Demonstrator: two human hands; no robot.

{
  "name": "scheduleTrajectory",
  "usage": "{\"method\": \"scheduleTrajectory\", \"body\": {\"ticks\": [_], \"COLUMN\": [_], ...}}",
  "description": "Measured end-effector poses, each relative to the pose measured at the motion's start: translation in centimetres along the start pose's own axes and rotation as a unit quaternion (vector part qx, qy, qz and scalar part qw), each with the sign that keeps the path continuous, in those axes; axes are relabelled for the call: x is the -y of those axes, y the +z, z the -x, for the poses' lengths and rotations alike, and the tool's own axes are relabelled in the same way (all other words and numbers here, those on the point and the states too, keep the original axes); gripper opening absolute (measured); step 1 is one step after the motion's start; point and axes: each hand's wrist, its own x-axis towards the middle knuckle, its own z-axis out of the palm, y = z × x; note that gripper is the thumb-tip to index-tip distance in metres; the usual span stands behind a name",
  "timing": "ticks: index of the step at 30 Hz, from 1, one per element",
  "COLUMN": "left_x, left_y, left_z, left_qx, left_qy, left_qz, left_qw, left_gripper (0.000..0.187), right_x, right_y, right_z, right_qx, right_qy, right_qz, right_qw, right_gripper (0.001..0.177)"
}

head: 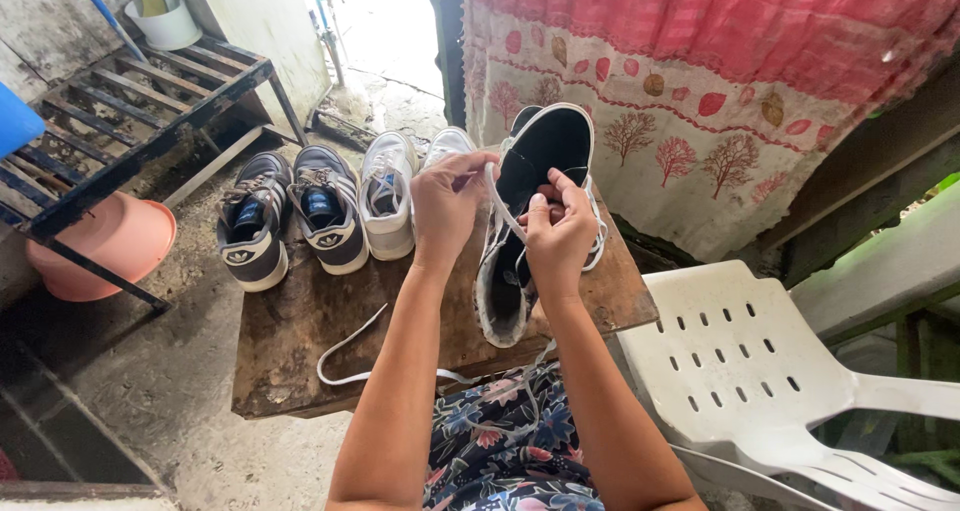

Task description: The person threads white shoelaces through the eyelets of a black canvas shoe, then ties the laces into a knot. The person repeats the process on a second black canvas shoe.

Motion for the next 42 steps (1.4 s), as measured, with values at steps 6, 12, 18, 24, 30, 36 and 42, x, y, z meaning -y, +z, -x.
{"method": "scheduleTrajectory", "body": {"ticks": [6, 12, 18, 24, 30, 36, 42], "left_x": [2.2, 3.6, 4.5, 4.3, 3.4, 2.9, 2.8], "left_y": [1.9, 2.9, 3.7, 3.9, 3.8, 3.5, 3.6], "left_z": [-0.1, -0.2, -0.5, -0.1, 0.2, 0.5, 0.3], "left_qx": [0.033, 0.006, -0.017, -0.029, -0.036, -0.053, -0.034], "left_qy": [-0.048, -0.07, -0.098, -0.085, -0.085, 0.003, -0.072], "left_qz": [0.096, 0.078, 0.164, 0.152, 0.102, 0.06, 0.081], "left_qw": [0.994, 0.995, 0.981, 0.984, 0.99, 0.997, 0.994], "left_gripper": [0.019, 0.016, 0.013, 0.011, 0.011, 0.011, 0.01], "right_x": [-0.4, -0.9, -0.6, -0.1, -0.3, -0.6, -1.0], "right_y": [-0.8, -1.2, -1.2, -1.2, -1.1, -1.1, -1.1], "right_z": [-1.6, -2.4, -2.6, -2.9, -3.0, -2.9, -2.9], "right_qx": [0.043, 0.077, 0.088, 0.101, 0.097, 0.093, 0.094], "right_qy": [0.051, 0.098, 0.135, 0.137, 0.132, 0.139, 0.136], "right_qz": [0.057, 0.003, -0.032, -0.016, -0.019, -0.048, -0.036], "right_qw": [0.996, 0.992, 0.986, 0.985, 0.986, 0.985, 0.986], "right_gripper": [0.029, 0.023, 0.018, 0.015, 0.013, 0.013, 0.016]}}
